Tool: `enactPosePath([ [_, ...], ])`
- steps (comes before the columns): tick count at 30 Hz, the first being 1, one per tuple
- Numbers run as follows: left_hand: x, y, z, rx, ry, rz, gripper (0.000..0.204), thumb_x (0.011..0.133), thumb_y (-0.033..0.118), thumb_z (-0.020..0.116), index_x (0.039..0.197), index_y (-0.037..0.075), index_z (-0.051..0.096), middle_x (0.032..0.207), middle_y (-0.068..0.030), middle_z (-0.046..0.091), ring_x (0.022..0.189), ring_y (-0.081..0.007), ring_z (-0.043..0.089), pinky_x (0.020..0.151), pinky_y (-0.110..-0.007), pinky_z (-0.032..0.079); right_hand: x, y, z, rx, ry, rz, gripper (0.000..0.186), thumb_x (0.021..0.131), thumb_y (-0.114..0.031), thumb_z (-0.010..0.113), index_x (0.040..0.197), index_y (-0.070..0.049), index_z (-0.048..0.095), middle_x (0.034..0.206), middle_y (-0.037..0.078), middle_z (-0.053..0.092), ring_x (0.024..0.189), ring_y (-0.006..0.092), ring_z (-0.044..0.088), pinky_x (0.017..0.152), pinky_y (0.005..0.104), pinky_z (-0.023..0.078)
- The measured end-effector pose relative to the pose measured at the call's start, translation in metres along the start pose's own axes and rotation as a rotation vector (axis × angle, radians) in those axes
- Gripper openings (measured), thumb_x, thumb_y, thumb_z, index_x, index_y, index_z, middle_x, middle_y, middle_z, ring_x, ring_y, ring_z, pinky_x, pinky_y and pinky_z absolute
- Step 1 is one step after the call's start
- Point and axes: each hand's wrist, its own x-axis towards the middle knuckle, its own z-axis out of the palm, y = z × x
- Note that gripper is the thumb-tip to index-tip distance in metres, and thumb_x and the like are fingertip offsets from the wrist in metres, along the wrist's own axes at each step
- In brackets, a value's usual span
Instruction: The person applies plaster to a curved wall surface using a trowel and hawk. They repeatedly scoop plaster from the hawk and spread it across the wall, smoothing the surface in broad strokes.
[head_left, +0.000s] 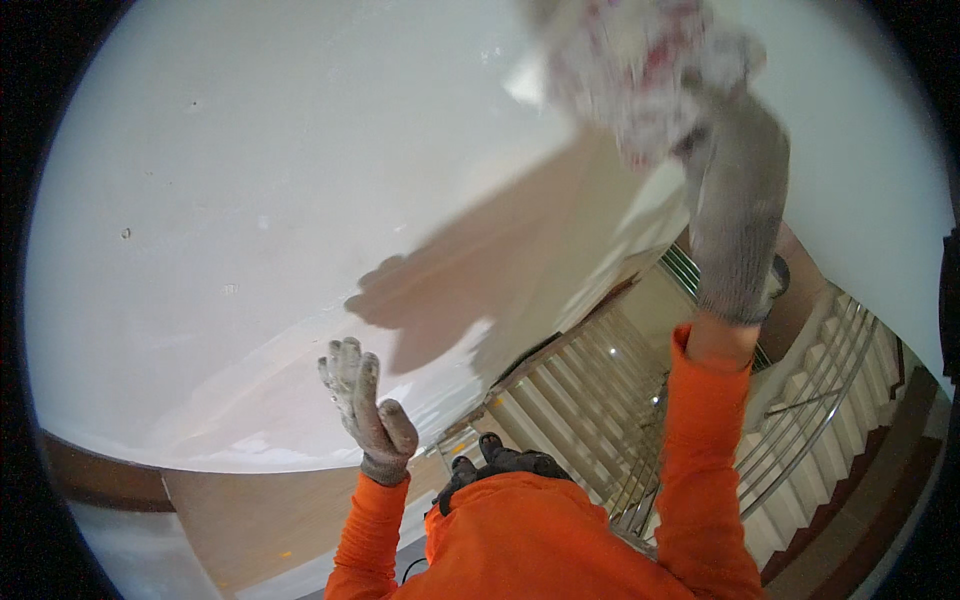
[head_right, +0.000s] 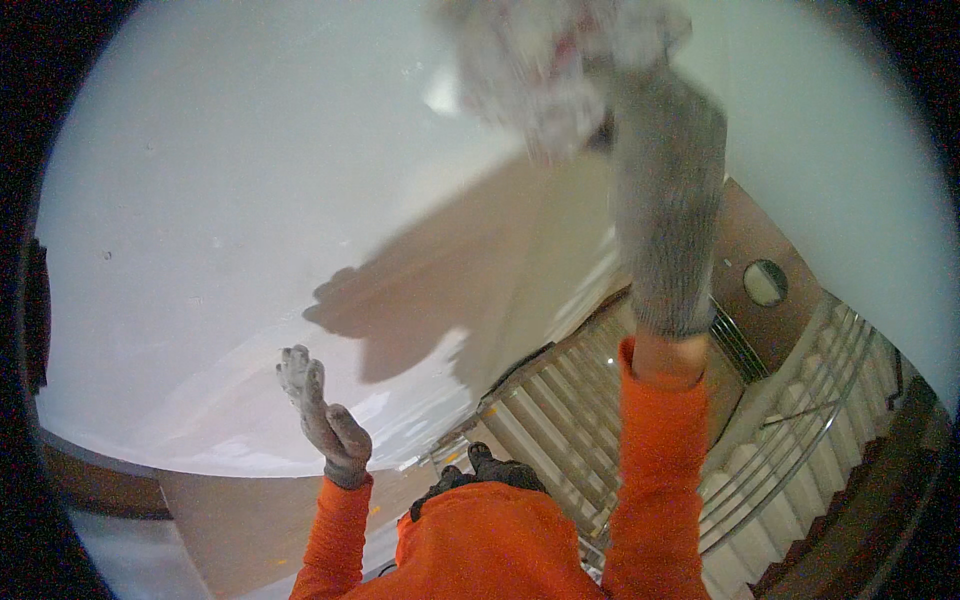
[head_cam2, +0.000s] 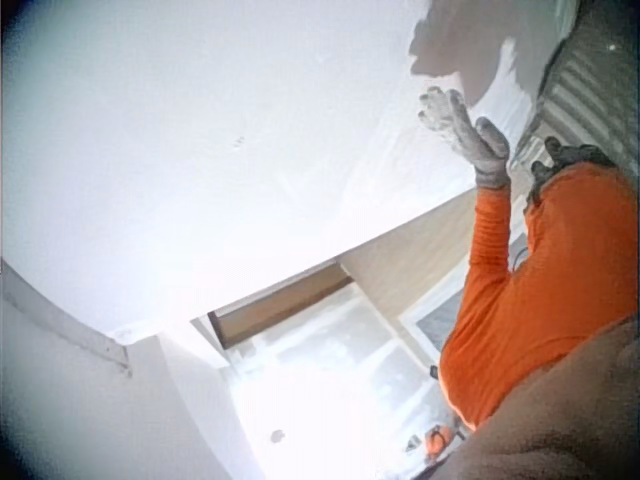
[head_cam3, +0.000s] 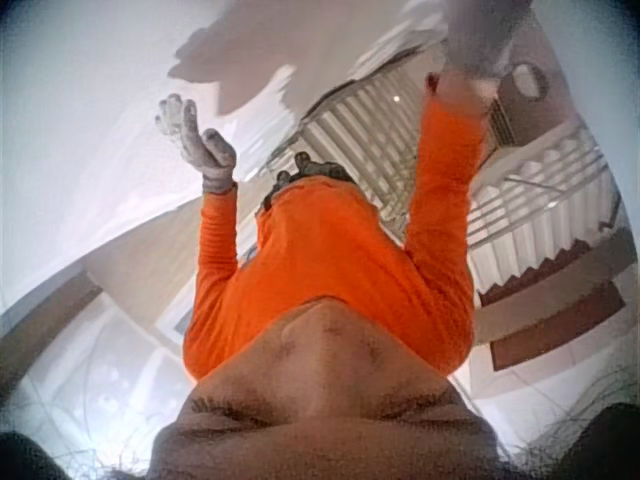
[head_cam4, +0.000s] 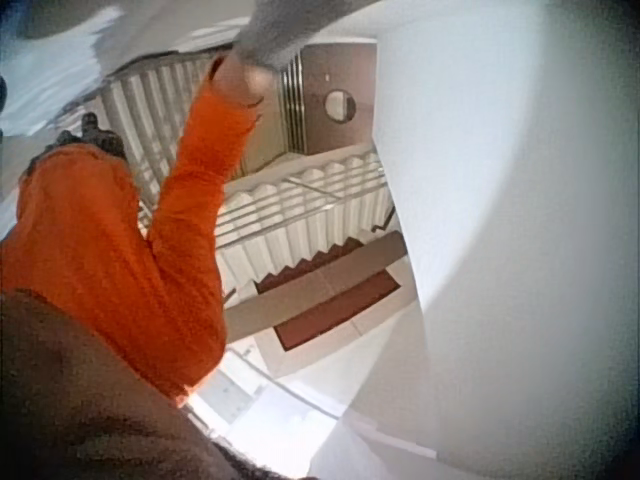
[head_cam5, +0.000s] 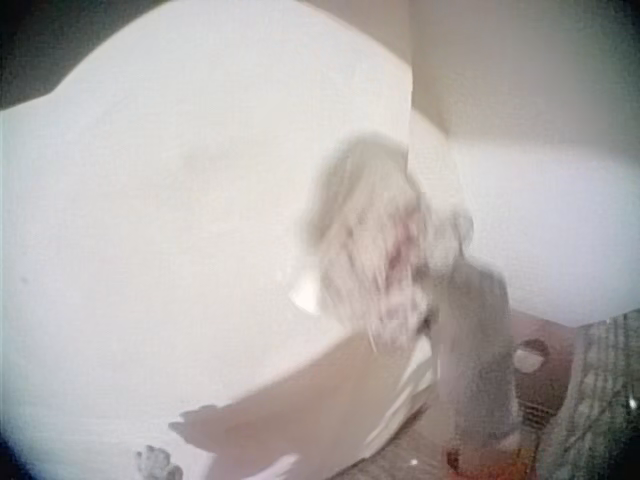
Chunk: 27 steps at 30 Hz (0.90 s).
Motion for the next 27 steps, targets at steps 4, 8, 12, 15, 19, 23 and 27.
enactPosePath([
  [4,-0.018,0.007,-0.005,-0.007,-0.052,-0.011,0.049,0.104,0.025,0.036,0.147,0.007,0.05,0.154,-0.0225,0.047,0.148,-0.0436,0.036,0.121,-0.063,0.015,-0.125,0.018,0.043,-0.452,0.019,-0.005,0.023,0.093,-0.004,0.061,0.114,0.001,0.068,0.088,0.017,0.064,0.078,0.0275,0.064,0.073,0.0412,0.052],
  [8,-0.046,-0.001,-0.01,0.002,-0.168,-0.137,0.048,0.102,0.02,0.039,0.147,0.006,0.051,0.152,-0.0219,0.048,0.147,-0.0438,0.037,0.122,-0.062,0.017,-0.19,0.01,0.112,0.149,-0.103,0.944,0.03,0.1,-0.022,0.061,0.118,0.001,0.065,0.097,0.023,0.066,0.091,0.0328,0.064,0.079,0.0449,0.049],
  [12,-0.083,-0.004,-0.02,0.055,-0.28,-0.241,0.048,0.1,0.018,0.042,0.145,0.005,0.052,0.151,-0.0212,0.05,0.146,-0.0425,0.039,0.122,-0.06,0.019,-0.163,-0.031,0.145,0.241,-0.049,0.825,0.028,0.103,-0.026,0.059,0.1,0.002,0.064,0.073,0.012,0.058,0.066,0.0199,0.052,0.06,0.0379,0.043],
  [15,-0.097,-0.034,-0.015,0.047,-0.349,-0.297,0.045,0.106,0.024,0.034,0.143,0.006,0.053,0.149,-0.0203,0.051,0.146,-0.0408,0.04,0.123,-0.058,0.02,-0.124,-0.08,0.18,0.281,-0.043,0.692,0.029,0.104,-0.024,0.059,0.095,0.003,0.064,0.063,0.003,0.054,0.054,0.0118,0.045,0.051,0.0331,0.039],
  [19,-0.111,-0.037,0.011,-0.064,-0.465,-0.382,0.047,0.1,0.023,0.042,0.14,0.003,0.056,0.151,-0.0209,0.05,0.145,-0.04,0.041,0.122,-0.058,0.022,-0.101,-0.152,0.184,0.359,-0.063,0.46,0.024,0.101,-0.013,0.059,0.116,0.005,0.066,0.058,0.002,0.057,0.048,0.0117,0.055,0.047,0.033,0.046],
  [23,-0.151,-0.054,0.054,-0.301,-0.577,-0.593,0.046,0.096,0.022,0.048,0.138,0.003,0.056,0.149,-0.0194,0.05,0.144,-0.0402,0.04,0.122,-0.056,0.025,-0.117,-0.176,0.171,0.711,-0.266,0.305,0.04,0.096,-0.002,0.06,0.136,0.0,0.06,0.076,0.013,0.07,0.059,0.0206,0.068,0.053,0.0368,0.054],
  [27,-0.135,-0.066,0.038,-0.143,-0.714,-0.389,0.045,0.095,0.018,0.052,0.138,0.004,0.055,0.15,-0.0168,0.05,0.145,-0.0369,0.04,0.122,-0.055,0.026,-0.154,-0.118,0.177,0.039,-0.075,0.068,0.051,0.095,0.002,0.058,0.145,-0.002,0.052,0.107,0.022,0.071,0.083,0.0363,0.073,0.069,0.0416,0.059],
])
